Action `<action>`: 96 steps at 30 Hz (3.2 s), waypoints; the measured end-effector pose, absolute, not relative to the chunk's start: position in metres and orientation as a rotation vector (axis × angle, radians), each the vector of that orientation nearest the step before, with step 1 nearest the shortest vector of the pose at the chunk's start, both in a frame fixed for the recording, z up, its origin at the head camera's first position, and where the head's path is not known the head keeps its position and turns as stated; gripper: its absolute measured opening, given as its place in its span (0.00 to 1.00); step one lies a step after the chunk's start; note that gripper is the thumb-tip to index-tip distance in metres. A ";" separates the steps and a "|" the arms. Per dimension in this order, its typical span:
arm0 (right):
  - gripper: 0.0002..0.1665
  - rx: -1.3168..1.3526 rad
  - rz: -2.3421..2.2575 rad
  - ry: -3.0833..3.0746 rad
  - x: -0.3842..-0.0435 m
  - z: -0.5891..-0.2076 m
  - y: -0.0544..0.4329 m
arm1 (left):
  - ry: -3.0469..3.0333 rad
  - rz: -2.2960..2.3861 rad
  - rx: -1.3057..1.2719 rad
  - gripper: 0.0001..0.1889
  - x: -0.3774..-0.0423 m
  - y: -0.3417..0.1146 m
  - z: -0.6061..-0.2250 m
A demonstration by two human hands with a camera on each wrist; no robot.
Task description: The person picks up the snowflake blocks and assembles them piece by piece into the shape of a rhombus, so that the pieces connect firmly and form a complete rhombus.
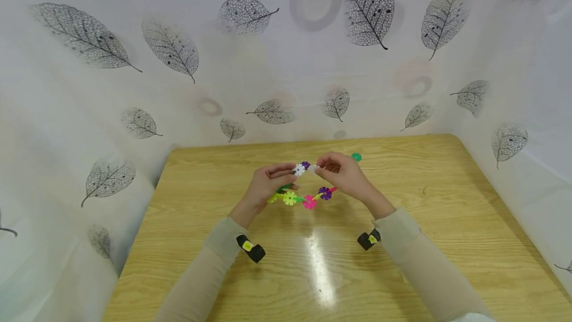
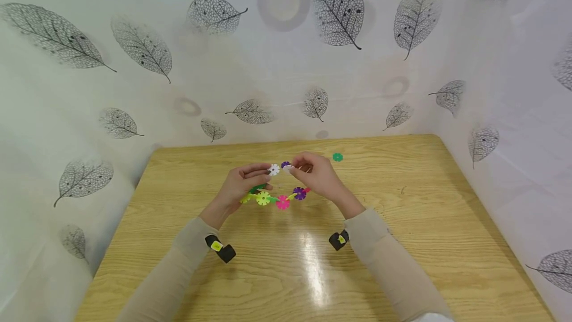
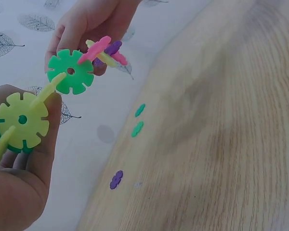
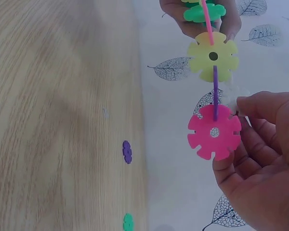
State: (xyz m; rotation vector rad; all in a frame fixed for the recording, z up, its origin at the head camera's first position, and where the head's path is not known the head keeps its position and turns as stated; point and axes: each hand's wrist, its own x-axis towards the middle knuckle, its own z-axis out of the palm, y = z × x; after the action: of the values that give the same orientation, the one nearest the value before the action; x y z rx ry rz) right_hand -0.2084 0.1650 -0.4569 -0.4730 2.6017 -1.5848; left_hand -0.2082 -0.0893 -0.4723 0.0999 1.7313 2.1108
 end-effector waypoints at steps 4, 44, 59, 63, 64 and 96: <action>0.08 -0.481 -1.581 2.609 -0.207 -0.454 0.163 | 1.742 2.111 0.102 0.21 -0.208 -0.089 -0.471; 0.08 -0.615 -1.632 2.637 -0.204 -0.450 0.156 | 1.719 2.133 0.137 0.22 -0.208 -0.083 -0.466; 0.08 -0.611 -1.664 2.597 -0.205 -0.453 0.154 | 1.707 2.118 0.173 0.27 -0.206 -0.084 -0.465; 0.08 -0.579 -1.708 2.575 -0.203 -0.452 0.153 | 1.718 2.107 0.174 0.25 -0.206 -0.083 -0.464; 0.08 -0.570 -1.721 2.568 -0.203 -0.452 0.153 | 1.722 2.106 0.171 0.25 -0.205 -0.083 -0.464; 0.06 -0.601 -1.775 2.545 -0.203 -0.457 0.150 | 1.668 2.141 0.233 0.22 -0.202 -0.074 -0.474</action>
State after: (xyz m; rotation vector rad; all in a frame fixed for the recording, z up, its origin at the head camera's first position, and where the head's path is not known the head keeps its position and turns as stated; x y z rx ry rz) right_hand -0.2026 0.1495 -0.4571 -0.6008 2.5449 -1.7752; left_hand -0.2020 -0.0736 -0.4739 0.2328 1.6678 2.1406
